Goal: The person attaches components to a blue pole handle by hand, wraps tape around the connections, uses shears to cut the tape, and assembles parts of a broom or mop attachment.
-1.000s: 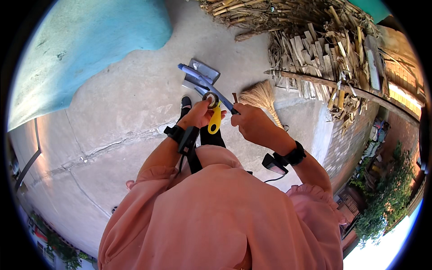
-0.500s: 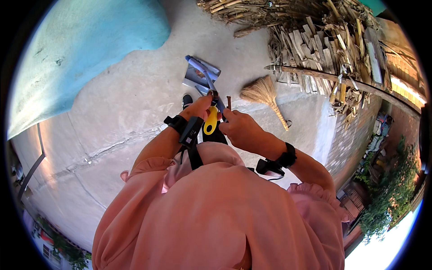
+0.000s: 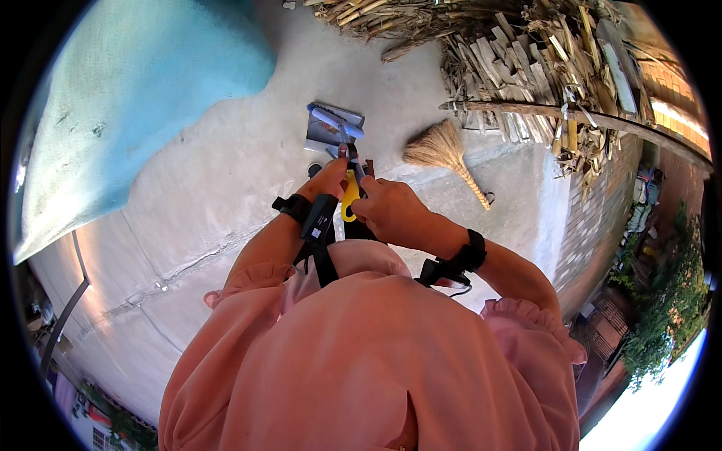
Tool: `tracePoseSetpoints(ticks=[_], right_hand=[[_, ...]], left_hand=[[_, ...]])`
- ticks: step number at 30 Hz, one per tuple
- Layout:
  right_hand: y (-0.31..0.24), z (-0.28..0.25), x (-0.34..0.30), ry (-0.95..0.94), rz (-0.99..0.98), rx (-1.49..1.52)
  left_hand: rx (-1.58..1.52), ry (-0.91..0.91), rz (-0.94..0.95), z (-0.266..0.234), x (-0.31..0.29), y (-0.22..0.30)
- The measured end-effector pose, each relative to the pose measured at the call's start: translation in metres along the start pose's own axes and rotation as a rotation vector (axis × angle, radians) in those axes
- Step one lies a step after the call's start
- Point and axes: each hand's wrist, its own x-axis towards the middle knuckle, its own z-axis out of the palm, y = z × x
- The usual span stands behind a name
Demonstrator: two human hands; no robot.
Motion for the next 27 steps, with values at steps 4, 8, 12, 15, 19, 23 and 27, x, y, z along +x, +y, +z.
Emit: tracePoseSetpoints(ticks=[4, 8, 12, 15, 19, 23, 27], right_hand=[[0.003, -0.001, 0.004, 0.082, 0.15, 0.017], [0.021, -0.008, 0.003, 0.18, 0.189, 0.106], [0.023, -0.024, -0.008, 0.3, 0.203, 0.175], [0.01, -0.043, -0.026, 0.466, 0.208, 0.115], [-0.005, -0.043, -0.055, 0.465, 0.216, 0.557], [-0.023, -0.034, -0.063, 0.408, 0.135, 0.689], [-0.038, -0.041, -0.1, 0.444, -0.004, 0.778]], left_hand=[[-0.273, 0.127, -0.184, 0.03, -0.031, 0.033], [-0.106, 0.233, -0.126, 0.018, -0.06, 0.041], [-0.011, 0.46, 0.06, 0.024, -0.087, 0.058], [0.033, 0.439, 0.239, 0.05, -0.118, 0.08], [0.313, 0.488, 0.405, 0.12, -0.154, 0.104], [0.633, 0.291, 0.565, 0.171, -0.173, 0.097], [0.677, 0.165, 0.52, 0.212, -0.214, 0.097]])
